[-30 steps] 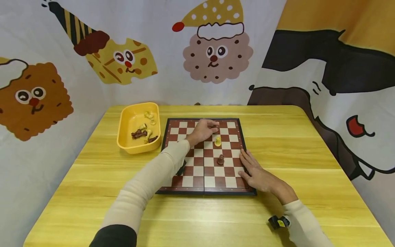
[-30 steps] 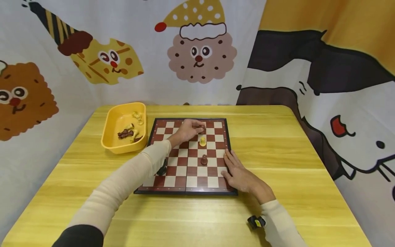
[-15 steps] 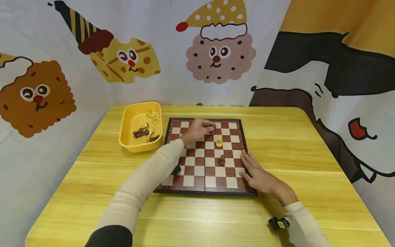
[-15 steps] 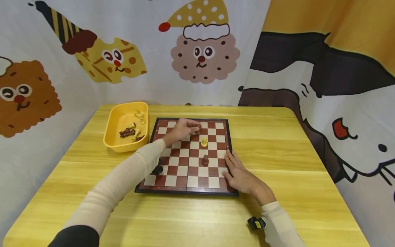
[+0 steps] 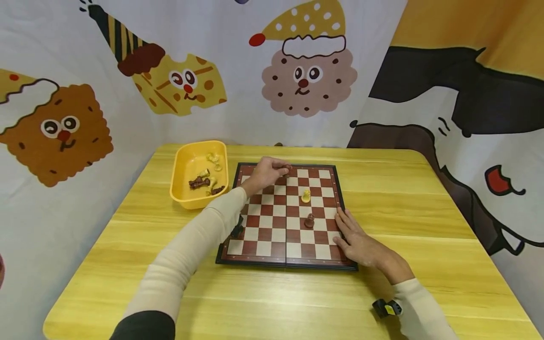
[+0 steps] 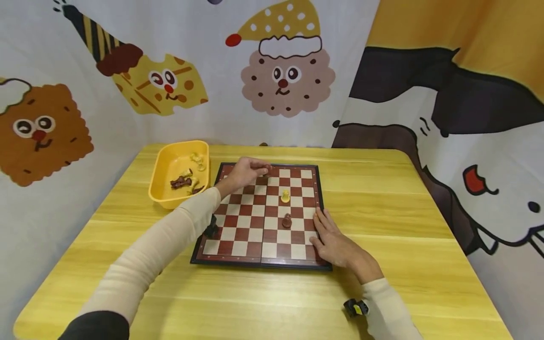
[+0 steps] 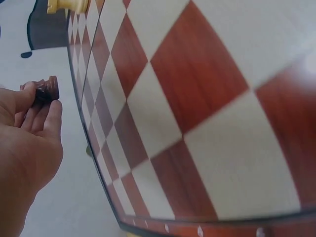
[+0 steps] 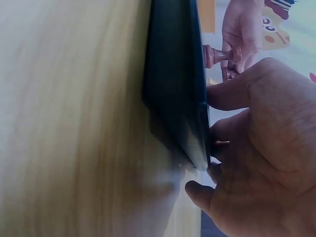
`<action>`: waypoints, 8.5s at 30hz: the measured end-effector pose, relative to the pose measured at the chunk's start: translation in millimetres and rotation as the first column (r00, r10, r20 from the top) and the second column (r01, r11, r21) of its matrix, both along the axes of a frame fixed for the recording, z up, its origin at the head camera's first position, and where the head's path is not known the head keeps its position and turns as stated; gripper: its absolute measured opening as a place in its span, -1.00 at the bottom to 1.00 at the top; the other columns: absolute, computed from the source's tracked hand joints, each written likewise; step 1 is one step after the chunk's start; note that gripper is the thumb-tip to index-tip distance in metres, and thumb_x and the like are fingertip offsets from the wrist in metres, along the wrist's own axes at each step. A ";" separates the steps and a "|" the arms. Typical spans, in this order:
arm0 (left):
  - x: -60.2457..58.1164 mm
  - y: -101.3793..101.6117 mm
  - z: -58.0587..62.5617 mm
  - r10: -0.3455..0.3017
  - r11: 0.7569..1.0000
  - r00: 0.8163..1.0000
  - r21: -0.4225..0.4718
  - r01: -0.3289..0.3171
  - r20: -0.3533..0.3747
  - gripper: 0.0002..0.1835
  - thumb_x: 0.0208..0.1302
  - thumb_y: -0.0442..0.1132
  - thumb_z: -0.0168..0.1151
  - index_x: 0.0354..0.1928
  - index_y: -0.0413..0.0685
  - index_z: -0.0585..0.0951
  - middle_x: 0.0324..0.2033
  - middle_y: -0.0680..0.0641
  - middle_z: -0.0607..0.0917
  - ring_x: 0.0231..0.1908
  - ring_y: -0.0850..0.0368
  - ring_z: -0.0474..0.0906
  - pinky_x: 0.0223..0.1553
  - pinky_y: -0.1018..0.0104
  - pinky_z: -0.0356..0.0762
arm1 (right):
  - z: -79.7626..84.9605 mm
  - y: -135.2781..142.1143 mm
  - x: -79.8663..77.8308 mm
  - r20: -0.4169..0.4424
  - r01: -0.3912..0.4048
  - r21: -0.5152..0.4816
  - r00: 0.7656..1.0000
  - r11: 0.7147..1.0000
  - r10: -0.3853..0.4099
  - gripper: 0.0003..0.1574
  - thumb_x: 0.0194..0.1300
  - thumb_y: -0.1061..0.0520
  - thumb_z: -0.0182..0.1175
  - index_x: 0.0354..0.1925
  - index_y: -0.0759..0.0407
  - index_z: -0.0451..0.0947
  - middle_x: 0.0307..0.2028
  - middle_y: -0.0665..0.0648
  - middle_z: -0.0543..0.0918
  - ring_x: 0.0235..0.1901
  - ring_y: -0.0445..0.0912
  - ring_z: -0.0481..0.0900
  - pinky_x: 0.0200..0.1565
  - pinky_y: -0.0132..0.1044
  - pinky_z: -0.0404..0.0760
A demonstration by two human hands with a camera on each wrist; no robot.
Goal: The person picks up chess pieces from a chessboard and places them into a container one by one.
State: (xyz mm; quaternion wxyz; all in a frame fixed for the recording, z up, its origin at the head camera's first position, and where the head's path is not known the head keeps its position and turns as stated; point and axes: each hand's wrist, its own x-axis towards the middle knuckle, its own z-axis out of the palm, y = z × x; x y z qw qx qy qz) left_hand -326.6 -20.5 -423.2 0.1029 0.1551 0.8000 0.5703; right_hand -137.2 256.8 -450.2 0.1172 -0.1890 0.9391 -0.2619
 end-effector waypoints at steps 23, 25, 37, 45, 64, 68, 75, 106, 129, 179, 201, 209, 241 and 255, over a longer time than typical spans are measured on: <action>-9.9 -88.8 8.6 0.111 0.994 0.994 -0.010 -0.111 0.002 -0.70 0.49 -0.39 0.19 0.17 -0.35 0.64 0.04 -0.29 0.70 0.04 -0.18 0.65 0.06 -0.02 0.62 | -3.1 -0.4 0.5 -0.002 0.004 -0.044 1.000 0.999 -0.004 -0.15 0.64 0.02 -0.05 0.53 0.55 -0.13 0.56 0.45 -0.22 0.53 0.33 -0.36 0.40 0.36 -0.12; -9.8 -97.4 9.8 0.121 0.992 0.992 -0.028 -0.121 -0.022 -0.70 0.49 -0.40 0.19 0.17 -0.36 0.64 0.05 -0.30 0.69 0.06 -0.19 0.63 0.08 -0.03 0.60 | -4.7 -0.1 0.4 -0.003 -0.001 -0.048 1.000 0.999 0.000 -0.14 0.64 0.02 -0.05 0.53 0.55 -0.13 0.56 0.46 -0.22 0.52 0.33 -0.37 0.40 0.38 -0.12; -5.8 -152.7 11.1 0.202 0.979 0.979 0.008 -0.202 -0.026 -0.72 0.51 -0.42 0.15 0.14 -0.41 0.64 0.03 -0.38 0.68 0.00 -0.18 0.67 0.03 0.13 0.64 | -5.4 -0.3 1.5 -0.012 -0.009 -0.038 1.000 0.999 0.009 -0.15 0.63 0.04 -0.03 0.52 0.57 -0.11 0.56 0.47 -0.20 0.52 0.35 -0.35 0.39 0.38 -0.12; -3.1 -174.1 15.0 0.258 0.966 0.965 -0.025 -0.259 -0.039 -0.69 0.52 -0.37 0.16 0.19 -0.41 0.61 0.06 -0.36 0.68 0.03 -0.18 0.65 0.02 0.28 0.62 | -5.4 -0.9 2.8 -0.016 0.008 -0.029 1.000 1.000 -0.008 -0.15 0.62 0.05 -0.04 0.52 0.56 -0.13 0.56 0.46 -0.20 0.52 0.34 -0.34 0.40 0.37 -0.10; 42.3 -135.3 27.6 0.162 0.974 0.986 0.170 -0.151 -0.051 -0.59 0.55 -0.33 0.12 0.34 -0.33 0.47 0.25 -0.28 0.54 0.26 -0.10 0.46 0.27 0.13 0.43 | -3.5 -0.4 -0.8 -0.036 -0.006 0.023 0.999 1.000 0.007 -0.15 0.63 0.02 -0.07 0.53 0.55 -0.12 0.56 0.45 -0.19 0.53 0.33 -0.34 0.40 0.35 -0.05; 49.8 -117.1 25.9 0.082 0.980 0.995 0.188 -0.069 -0.064 -0.61 0.53 -0.35 0.15 0.31 -0.36 0.50 0.22 -0.31 0.56 0.24 -0.21 0.46 0.24 0.09 0.46 | -3.0 -2.5 -0.3 -0.033 -0.006 0.023 0.999 1.000 0.007 -0.17 0.63 0.04 -0.07 0.52 0.57 -0.12 0.56 0.46 -0.20 0.52 0.34 -0.34 0.40 0.35 -0.06; 56.9 -90.1 26.4 -0.037 0.980 0.996 0.190 0.052 -0.080 -0.62 0.53 -0.33 0.17 0.29 -0.36 0.52 0.21 -0.25 0.59 0.19 -0.11 0.53 0.14 0.13 0.54 | -2.2 -5.3 0.8 -0.026 -0.003 0.023 1.000 1.000 0.003 -0.16 0.64 0.04 -0.08 0.52 0.57 -0.12 0.55 0.47 -0.20 0.52 0.34 -0.34 0.41 0.34 -0.08; 109.2 23.1 -21.0 -0.396 0.918 0.917 0.035 0.395 0.051 -0.65 0.46 -0.45 0.20 0.24 -0.28 0.59 0.10 -0.11 0.70 0.15 0.10 0.58 0.14 0.37 0.52 | -0.4 -5.0 -2.1 -0.018 0.006 0.034 1.000 0.999 -0.005 -0.16 0.64 0.04 -0.10 0.54 0.53 -0.16 0.57 0.41 -0.24 0.53 0.30 -0.37 0.42 0.32 -0.06; 97.7 21.7 -12.3 -0.344 0.933 0.939 0.126 0.338 0.026 -0.69 0.48 -0.44 0.16 0.19 -0.36 0.61 -0.03 -0.09 0.76 -0.04 0.04 0.70 0.02 0.28 0.63 | -6.0 -3.3 -0.5 -0.011 0.025 0.015 1.000 1.000 -0.025 -0.17 0.63 0.08 -0.09 0.53 0.55 -0.16 0.57 0.44 -0.23 0.53 0.31 -0.37 0.42 0.33 -0.08; 72.2 -186.5 4.5 0.332 0.943 0.941 0.056 -0.329 -0.061 -0.62 0.51 -0.35 0.17 0.28 -0.34 0.56 0.13 -0.29 0.65 0.11 -0.02 0.62 0.09 0.40 0.55 | -8.4 -3.1 -1.2 -0.006 0.029 -0.025 1.000 0.999 -0.030 -0.15 0.65 0.04 -0.11 0.55 0.51 -0.21 0.58 0.39 -0.27 0.54 0.27 -0.42 0.42 0.33 -0.14; 61.3 -181.6 4.2 0.378 0.915 0.921 0.190 -0.357 -0.090 -0.36 0.57 -0.28 0.08 0.56 -0.26 0.13 0.47 -0.25 0.29 0.44 -0.10 0.23 0.38 0.15 0.28 | -11.2 -0.5 1.9 -0.012 0.038 -0.038 0.999 0.999 -0.039 -0.16 0.64 0.06 -0.12 0.55 0.52 -0.21 0.58 0.40 -0.27 0.53 0.28 -0.41 0.43 0.32 -0.16; 60.3 -177.9 1.3 0.315 0.924 0.946 0.255 -0.285 -0.083 -0.44 0.59 -0.28 0.07 0.51 -0.28 0.24 0.38 -0.29 0.43 0.33 -0.04 0.39 0.19 0.47 0.43 | -10.5 -0.1 1.5 -0.011 0.042 -0.022 0.999 0.999 -0.042 -0.16 0.65 0.04 -0.12 0.55 0.52 -0.20 0.58 0.40 -0.26 0.53 0.28 -0.41 0.43 0.32 -0.15; 62.4 -61.3 6.0 -0.031 0.977 0.998 0.207 0.042 -0.056 -0.55 0.55 -0.36 0.11 0.41 -0.31 0.42 0.26 -0.26 0.56 0.28 -0.16 0.45 0.29 0.07 0.41 | 2.2 2.8 -1.2 -0.042 -0.015 0.037 0.999 0.999 0.016 -0.17 0.64 0.03 -0.08 0.53 0.53 -0.10 0.57 0.41 -0.16 0.53 0.32 -0.30 0.42 0.31 -0.03; 52.2 -14.7 0.0 -0.203 0.978 0.978 0.060 0.201 0.046 -0.57 0.53 -0.31 0.17 0.35 -0.31 0.50 0.26 -0.19 0.58 0.24 -0.08 0.51 0.17 0.16 0.54 | 17.9 -1.9 -8.6 -0.059 -0.029 0.197 0.997 0.980 0.042 -0.15 0.54 0.00 0.13 0.48 0.54 0.11 0.52 0.44 0.05 0.49 0.37 -0.04 0.38 0.28 0.14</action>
